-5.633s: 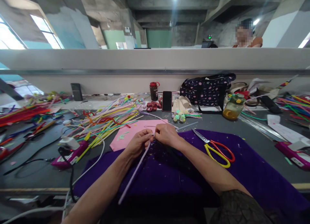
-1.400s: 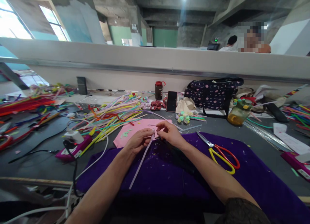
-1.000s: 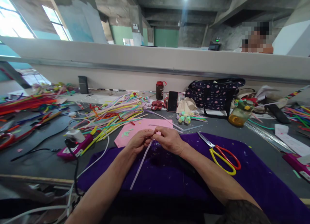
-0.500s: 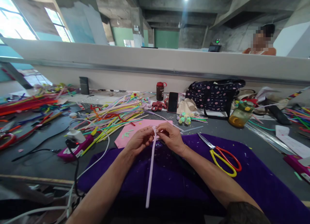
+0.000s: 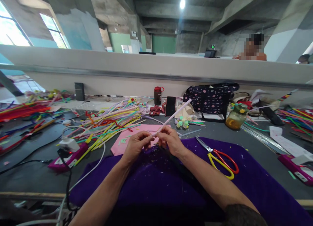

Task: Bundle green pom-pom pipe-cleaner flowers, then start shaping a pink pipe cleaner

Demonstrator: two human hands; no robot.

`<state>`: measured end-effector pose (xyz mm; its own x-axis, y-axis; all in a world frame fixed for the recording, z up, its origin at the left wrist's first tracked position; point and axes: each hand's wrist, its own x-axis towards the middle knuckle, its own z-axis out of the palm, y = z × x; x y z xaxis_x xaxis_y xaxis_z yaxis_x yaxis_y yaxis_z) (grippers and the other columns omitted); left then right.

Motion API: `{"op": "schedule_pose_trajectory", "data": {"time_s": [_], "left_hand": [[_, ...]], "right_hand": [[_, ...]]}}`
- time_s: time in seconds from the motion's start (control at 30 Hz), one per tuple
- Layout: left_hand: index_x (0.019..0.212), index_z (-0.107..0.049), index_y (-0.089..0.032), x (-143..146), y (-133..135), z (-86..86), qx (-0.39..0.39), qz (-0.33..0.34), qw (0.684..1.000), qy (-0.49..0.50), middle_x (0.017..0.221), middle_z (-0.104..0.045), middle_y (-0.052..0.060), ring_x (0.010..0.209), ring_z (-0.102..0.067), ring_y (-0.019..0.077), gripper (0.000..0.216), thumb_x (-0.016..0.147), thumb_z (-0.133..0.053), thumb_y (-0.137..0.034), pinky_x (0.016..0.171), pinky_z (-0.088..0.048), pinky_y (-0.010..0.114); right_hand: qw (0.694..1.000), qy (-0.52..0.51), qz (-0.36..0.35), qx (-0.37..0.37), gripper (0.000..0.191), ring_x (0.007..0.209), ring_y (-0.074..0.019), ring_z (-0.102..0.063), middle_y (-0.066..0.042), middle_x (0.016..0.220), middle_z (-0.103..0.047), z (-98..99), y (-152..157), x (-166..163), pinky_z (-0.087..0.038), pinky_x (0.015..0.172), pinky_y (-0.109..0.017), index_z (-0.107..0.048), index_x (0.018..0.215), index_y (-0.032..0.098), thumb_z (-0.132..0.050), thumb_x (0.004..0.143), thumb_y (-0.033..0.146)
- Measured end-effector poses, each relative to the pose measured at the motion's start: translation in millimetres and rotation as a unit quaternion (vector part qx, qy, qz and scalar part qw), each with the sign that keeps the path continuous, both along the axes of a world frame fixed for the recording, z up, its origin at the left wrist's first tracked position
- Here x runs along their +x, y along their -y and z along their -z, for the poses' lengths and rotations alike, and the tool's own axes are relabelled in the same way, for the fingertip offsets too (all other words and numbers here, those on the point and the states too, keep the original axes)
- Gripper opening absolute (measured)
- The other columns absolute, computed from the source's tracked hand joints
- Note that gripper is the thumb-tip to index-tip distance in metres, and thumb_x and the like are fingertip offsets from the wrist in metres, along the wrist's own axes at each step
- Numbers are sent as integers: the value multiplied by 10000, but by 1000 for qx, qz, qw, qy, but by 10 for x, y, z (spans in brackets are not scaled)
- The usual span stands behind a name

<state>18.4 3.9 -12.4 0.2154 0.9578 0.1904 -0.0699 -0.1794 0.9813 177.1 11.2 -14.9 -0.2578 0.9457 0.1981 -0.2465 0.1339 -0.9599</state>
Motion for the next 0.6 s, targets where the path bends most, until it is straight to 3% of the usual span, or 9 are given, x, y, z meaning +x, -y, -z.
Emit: {"op": "schedule_pose_trajectory", "data": {"time_s": [0.13,0.37,0.47,0.6], "left_hand": [[701,-612,-138,4,4,-25,5,-12,1000,-27,506,-545,-21,438,-471,82,220,693,-610,-359,435,-324,194],[672,-594,-140,16,-27,35,3,-20,999,-46,484,-528,-25,441,-455,78,211,684,-605,-351,440,-299,189],[667,-570,-145,20,-56,66,-33,-22,999,-25,517,-543,-24,426,-452,72,216,682,-603,-357,421,-298,186],[656,-542,-148,13,-100,88,-69,-29,997,-18,543,-548,-25,406,-440,67,222,668,-607,-360,400,-303,184]], "right_hand": [[999,23,17,26,108,366,-61,-432,54,470,-523,-6,-37,24,-256,343,-166,-564,707,168,-605,667,260],[981,98,133,98,129,412,-67,-430,61,483,-476,-14,-60,24,-325,412,-186,-541,598,166,-618,663,247],[956,163,161,181,131,472,-74,-444,40,558,-504,-11,-56,25,-339,449,-192,-557,620,166,-596,702,261],[893,273,180,309,136,570,-92,-473,2,658,-548,-12,-38,45,-365,525,-203,-590,680,168,-547,765,265]]}}
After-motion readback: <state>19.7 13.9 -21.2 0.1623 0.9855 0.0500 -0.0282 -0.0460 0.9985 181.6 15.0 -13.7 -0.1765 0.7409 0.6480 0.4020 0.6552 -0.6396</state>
